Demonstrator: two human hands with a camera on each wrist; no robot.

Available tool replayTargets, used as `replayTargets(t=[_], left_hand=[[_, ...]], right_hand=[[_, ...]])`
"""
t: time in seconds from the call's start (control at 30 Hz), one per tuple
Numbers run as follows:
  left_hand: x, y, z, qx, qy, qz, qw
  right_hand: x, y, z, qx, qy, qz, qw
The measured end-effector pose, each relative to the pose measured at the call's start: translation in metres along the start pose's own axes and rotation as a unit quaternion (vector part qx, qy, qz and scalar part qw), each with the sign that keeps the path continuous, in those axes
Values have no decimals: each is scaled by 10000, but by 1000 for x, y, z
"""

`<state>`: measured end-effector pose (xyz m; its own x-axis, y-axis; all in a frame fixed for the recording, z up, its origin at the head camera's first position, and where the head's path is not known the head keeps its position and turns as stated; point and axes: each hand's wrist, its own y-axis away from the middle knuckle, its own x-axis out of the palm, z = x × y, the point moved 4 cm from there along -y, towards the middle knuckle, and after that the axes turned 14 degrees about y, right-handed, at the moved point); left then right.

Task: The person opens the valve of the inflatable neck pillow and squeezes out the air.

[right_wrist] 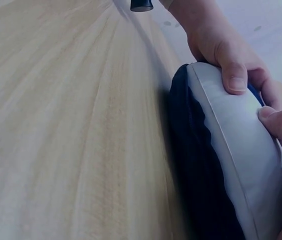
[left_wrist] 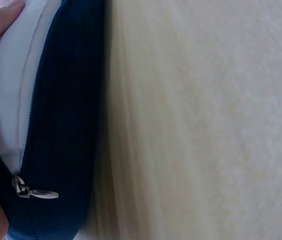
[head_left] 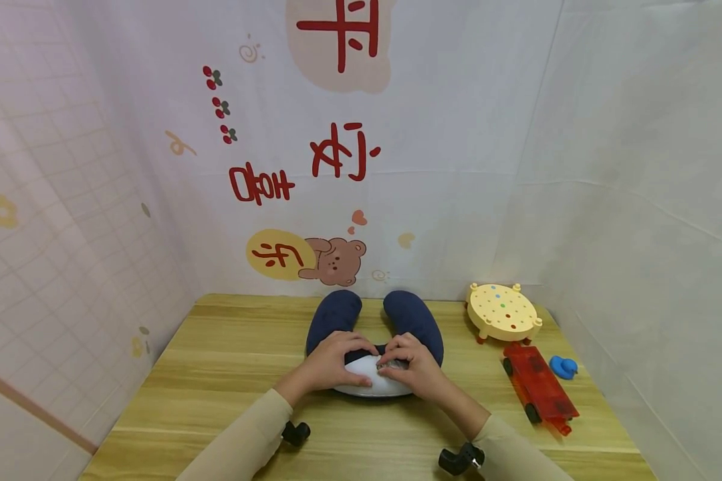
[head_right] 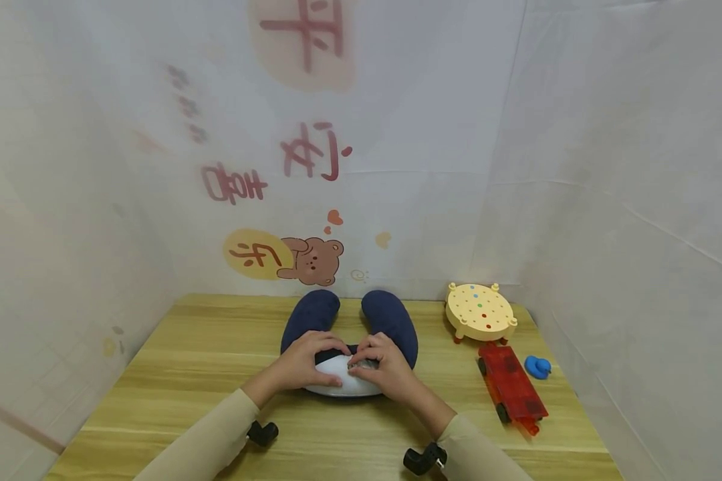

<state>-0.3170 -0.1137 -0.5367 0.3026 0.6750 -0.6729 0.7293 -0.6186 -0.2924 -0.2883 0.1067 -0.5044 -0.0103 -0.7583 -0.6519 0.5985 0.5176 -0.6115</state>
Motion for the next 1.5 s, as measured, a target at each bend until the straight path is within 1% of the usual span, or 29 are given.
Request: replayTargets(t=[0.2,0.37,0.6,0.83,1.0,1.1,1.3,1.5], left_hand=[[0,0,0,7,35,19,10000],[1,0,1,-49,82,28,10000],[1,1,0,-154,99,14,9998],[1,1,-1,-186,119,6,9998],[2,0,1,-232,135,1,9996],[2,0,2,-264,133,10,9996],[1,0,-1,-270,194,4,9994],[1,0,-2,-242,241,22,9994]], right_hand=[[2,2,-1,-166,92,-98,9998],[2,3,-2,-125,54,-65,9999],[18,13,-40,120,158,235,9995],[18,13,-40,-66,178,170,9997],[19,14,-42,30,146,226,9996],[19,14,-41,-14,164,196,9997],[20,13,-40,95,143,161,9997],[23,15,-41,71,140,-11,9999]])
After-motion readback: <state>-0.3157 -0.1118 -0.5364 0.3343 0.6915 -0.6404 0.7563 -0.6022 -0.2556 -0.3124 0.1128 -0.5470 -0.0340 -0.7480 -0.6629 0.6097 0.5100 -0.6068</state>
